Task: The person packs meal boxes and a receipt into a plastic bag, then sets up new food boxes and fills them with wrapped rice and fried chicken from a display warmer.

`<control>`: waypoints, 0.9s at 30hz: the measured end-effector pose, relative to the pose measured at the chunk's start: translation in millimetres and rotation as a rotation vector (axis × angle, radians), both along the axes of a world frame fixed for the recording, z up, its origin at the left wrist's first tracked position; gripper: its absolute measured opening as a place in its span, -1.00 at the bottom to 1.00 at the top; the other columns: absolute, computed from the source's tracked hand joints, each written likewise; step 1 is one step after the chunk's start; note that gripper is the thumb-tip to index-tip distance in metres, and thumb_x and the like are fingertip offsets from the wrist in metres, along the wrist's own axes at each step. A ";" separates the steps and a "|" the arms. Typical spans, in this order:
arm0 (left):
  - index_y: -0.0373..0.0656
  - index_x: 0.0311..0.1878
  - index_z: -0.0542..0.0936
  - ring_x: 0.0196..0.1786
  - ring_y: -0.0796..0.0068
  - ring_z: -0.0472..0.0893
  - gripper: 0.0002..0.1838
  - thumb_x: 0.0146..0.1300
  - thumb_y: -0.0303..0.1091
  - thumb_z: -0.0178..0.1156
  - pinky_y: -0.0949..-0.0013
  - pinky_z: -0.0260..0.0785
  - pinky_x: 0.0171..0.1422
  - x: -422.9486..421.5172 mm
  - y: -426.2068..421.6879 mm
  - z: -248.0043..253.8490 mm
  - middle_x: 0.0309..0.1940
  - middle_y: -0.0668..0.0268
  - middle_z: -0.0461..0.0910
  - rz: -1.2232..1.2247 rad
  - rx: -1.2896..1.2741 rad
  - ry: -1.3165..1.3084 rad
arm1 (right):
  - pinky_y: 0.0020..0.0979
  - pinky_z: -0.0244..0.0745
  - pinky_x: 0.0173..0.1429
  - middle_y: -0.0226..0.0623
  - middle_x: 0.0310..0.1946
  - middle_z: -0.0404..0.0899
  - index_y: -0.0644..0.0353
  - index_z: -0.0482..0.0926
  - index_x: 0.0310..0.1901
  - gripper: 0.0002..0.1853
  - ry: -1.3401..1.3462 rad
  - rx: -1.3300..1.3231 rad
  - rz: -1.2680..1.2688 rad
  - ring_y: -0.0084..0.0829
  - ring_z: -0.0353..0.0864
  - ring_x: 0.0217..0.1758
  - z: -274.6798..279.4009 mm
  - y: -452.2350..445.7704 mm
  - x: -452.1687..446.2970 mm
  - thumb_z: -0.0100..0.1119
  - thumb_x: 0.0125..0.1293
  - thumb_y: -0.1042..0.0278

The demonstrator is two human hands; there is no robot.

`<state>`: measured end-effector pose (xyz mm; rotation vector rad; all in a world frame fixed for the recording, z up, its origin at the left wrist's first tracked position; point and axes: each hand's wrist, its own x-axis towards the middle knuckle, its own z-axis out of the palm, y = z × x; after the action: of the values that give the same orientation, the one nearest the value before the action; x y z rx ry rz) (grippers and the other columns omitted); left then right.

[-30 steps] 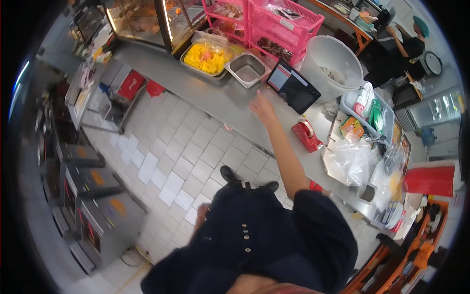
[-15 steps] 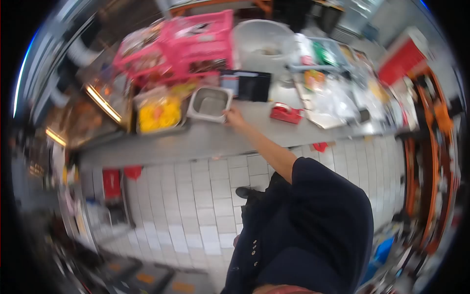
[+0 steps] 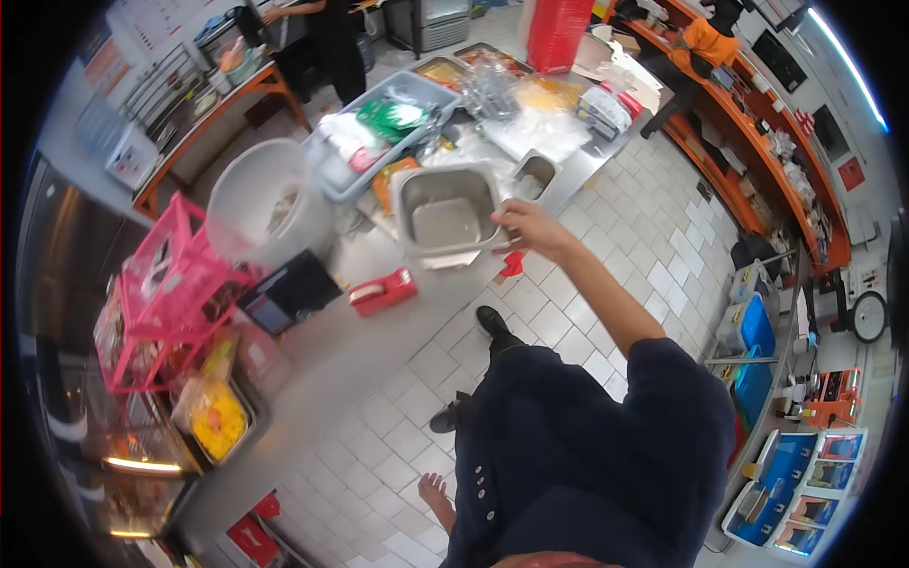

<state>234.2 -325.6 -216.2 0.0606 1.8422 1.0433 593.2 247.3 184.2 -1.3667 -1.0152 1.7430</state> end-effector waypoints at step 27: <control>-0.10 0.16 0.54 -0.15 0.32 0.68 -0.64 0.38 -0.18 0.10 0.17 0.53 -0.13 256.3 245.6 139.1 -0.11 0.19 0.68 0.128 -0.287 0.041 | -0.15 0.61 -0.08 0.00 -0.10 0.67 0.33 0.56 0.07 -0.53 -0.623 0.255 -0.888 -0.04 0.69 -0.09 -171.7 595.0 453.4 0.34 0.28 0.14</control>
<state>490.5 -80.1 -77.1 -0.2107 2.0365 0.8592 1046.6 842.2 12.5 -1.8389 -0.7018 0.5295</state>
